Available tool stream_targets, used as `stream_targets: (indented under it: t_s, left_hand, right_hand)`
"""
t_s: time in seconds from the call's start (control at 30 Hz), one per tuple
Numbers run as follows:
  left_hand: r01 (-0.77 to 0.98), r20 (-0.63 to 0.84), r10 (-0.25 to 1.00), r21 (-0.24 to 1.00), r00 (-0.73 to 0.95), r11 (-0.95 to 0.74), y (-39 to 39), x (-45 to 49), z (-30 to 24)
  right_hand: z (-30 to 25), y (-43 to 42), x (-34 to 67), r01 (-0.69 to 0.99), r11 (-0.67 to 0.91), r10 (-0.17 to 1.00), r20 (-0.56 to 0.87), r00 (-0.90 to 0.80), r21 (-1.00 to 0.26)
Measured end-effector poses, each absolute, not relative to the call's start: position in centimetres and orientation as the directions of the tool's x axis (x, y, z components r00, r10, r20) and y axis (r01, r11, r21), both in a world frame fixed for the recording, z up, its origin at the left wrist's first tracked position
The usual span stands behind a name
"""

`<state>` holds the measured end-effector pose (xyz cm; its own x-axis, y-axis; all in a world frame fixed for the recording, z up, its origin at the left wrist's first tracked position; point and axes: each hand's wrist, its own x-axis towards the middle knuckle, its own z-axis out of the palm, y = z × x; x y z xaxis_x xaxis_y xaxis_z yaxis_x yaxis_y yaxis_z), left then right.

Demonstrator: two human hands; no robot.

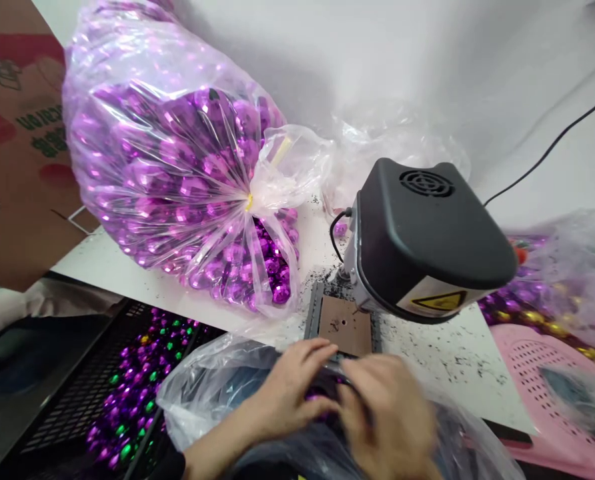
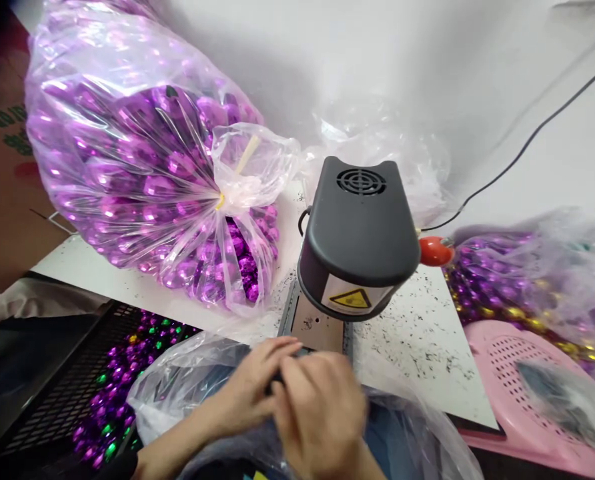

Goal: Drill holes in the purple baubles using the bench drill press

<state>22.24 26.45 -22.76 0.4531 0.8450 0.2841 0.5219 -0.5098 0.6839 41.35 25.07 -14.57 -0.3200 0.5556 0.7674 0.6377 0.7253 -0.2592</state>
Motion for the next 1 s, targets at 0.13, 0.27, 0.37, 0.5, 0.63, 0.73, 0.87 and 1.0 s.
stream_targets:
  t_s: [0.13,0.27,0.37,0.5,0.63,0.73,0.87,1.0]
  left_hand:
    - [0.713,0.579,0.798,0.63,-0.168,-0.307,30.7,15.1,-19.9]
    - [0.656,0.565,0.432,0.749,-0.703,0.089,36.3,9.0,-21.6]
    - [0.548,0.432,0.467,0.824,-0.772,0.145,39.5,7.9,-24.4]
    - [0.565,0.463,0.471,0.82,-0.751,0.093,41.3,8.1,-26.8]
    - [0.651,0.524,0.569,0.759,-0.634,0.027,40.6,7.6,-28.3]
    - [0.733,0.535,0.694,0.68,-0.483,-0.014,38.8,8.2,-29.5]
    - [0.768,0.507,0.742,0.64,-0.439,0.017,37.8,10.2,-30.6]
    - [0.799,0.447,0.787,0.594,-0.424,0.093,39.1,10.5,-30.6]
  right_hand:
    - [-17.6,29.0,34.8,0.637,0.731,0.591,0.694,-0.41,-0.246]
    - [-20.3,32.2,30.8,0.705,0.67,0.685,0.561,-0.465,-0.234]
    - [-23.3,34.3,29.3,0.774,0.564,0.788,0.468,-0.4,-0.288]
    - [-27.2,36.1,28.4,0.817,0.473,0.858,0.383,-0.342,-0.33]
    - [-28.1,36.4,27.8,0.812,0.464,0.871,0.352,-0.343,-0.354]
    - [-27.1,35.7,27.6,0.804,0.468,0.866,0.372,-0.334,-0.367]
    - [-25.7,34.3,27.1,0.783,0.503,0.842,0.414,-0.346,-0.366]
    - [-25.9,33.8,26.0,0.75,0.577,0.798,0.42,-0.432,-0.324]
